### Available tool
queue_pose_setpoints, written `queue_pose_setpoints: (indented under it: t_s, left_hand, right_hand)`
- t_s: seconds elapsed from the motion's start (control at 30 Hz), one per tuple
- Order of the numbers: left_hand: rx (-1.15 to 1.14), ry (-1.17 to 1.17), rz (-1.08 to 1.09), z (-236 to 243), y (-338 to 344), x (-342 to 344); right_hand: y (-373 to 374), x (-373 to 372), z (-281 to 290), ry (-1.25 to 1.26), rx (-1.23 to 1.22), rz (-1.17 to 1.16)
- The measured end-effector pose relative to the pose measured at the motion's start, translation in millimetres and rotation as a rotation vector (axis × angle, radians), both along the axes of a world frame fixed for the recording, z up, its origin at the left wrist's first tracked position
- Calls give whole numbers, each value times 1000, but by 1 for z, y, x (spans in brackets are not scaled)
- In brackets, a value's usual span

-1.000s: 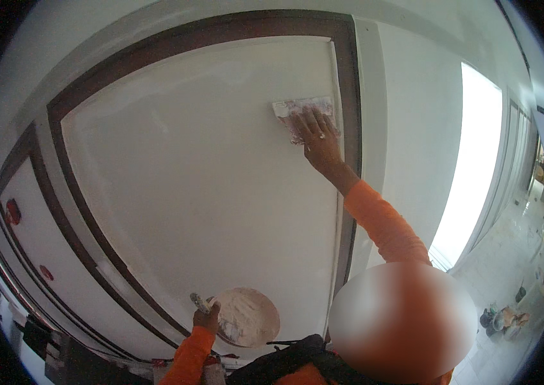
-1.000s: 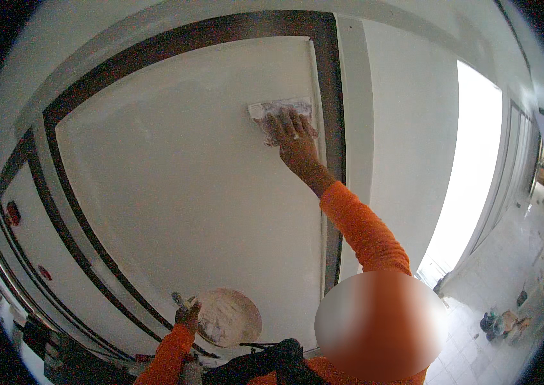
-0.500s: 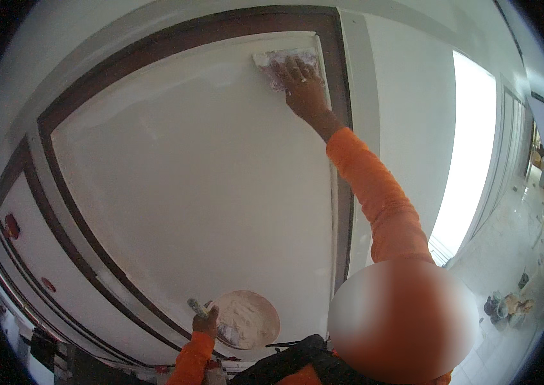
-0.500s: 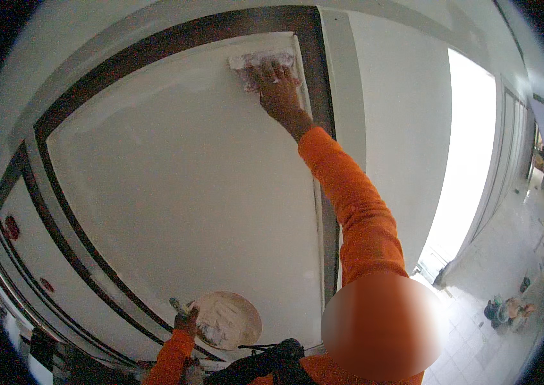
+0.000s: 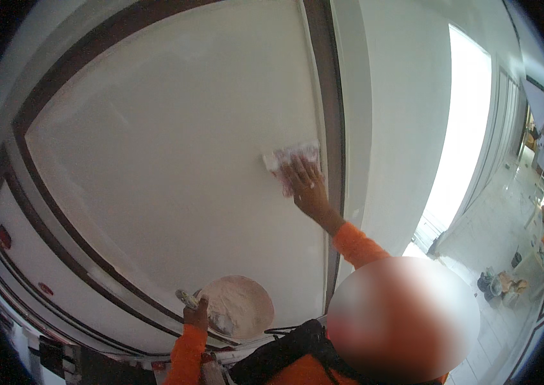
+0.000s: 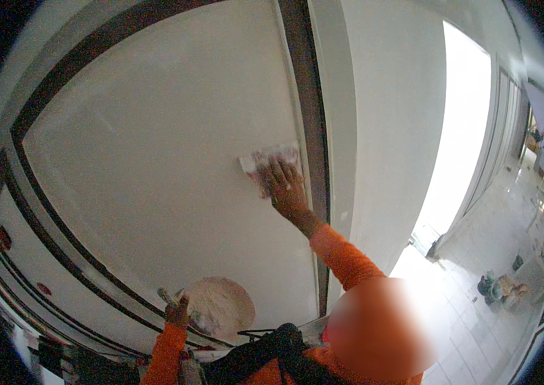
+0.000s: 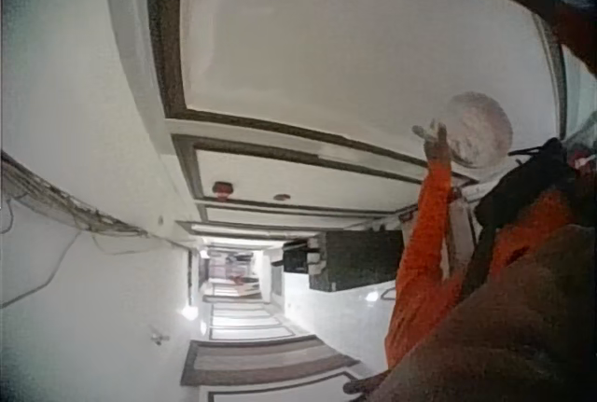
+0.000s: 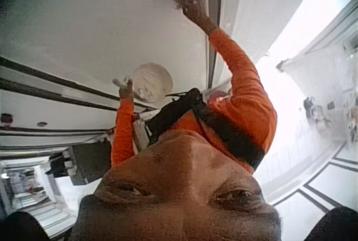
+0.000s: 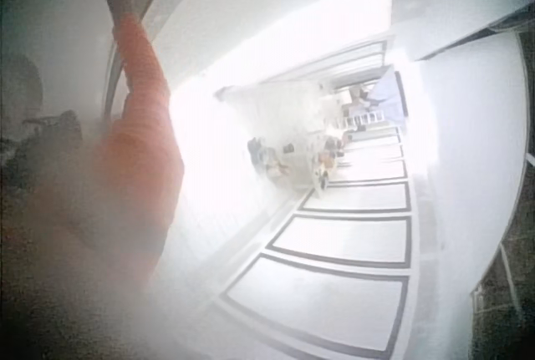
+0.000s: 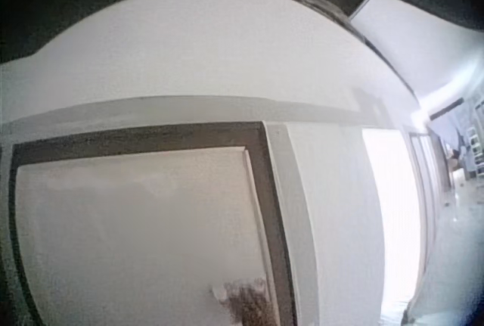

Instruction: The person applies plaster to the ceiling using a putty knife and a hawk. The person scoops plaster from the hawk and spreads it onto the ceiling, smoothing the edges and filling in a recessed panel.

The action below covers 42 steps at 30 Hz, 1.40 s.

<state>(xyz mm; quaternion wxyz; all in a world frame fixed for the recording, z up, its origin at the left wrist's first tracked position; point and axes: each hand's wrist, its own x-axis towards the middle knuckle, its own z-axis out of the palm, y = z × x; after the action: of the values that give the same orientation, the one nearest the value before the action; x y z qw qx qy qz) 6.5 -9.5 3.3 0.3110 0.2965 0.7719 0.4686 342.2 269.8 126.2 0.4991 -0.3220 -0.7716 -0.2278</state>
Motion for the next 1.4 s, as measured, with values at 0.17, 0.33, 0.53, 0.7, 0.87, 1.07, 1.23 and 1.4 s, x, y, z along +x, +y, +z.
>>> queue_pose_setpoints:
  t_s: [0.17,0.33,0.53,0.7,0.87,1.07,1.23,1.4]
  left_hand:
    - [427,43,-110,-9,5,5]
    - [170,191,-122,1,2,1]
    - [91,211,50,-5,1,-3]
    - [244,140,-71,9,-3,14]
    - [356,217,-4,-31,7,-17]
    - [69,141,11,-18,3,-16]
    - [256,267,-83,-27,5,-20]
    - [239,282,-50,-30,13,-24]
  right_hand:
    - [-27,6,-126,-57,-212,2]
    - [-55,14,-204,-185,-412,-73]
    - [-81,-1,-118,829,-666,166]
    - [-49,29,-112,1243,-687,667]
    - [-70,23,-89,1491,-667,925]
    - [-73,0,-105,990,-718,160]
    - [-41,-45,-118,708,-349,-95]
    - [1,-81,-69,867,-227,-179]
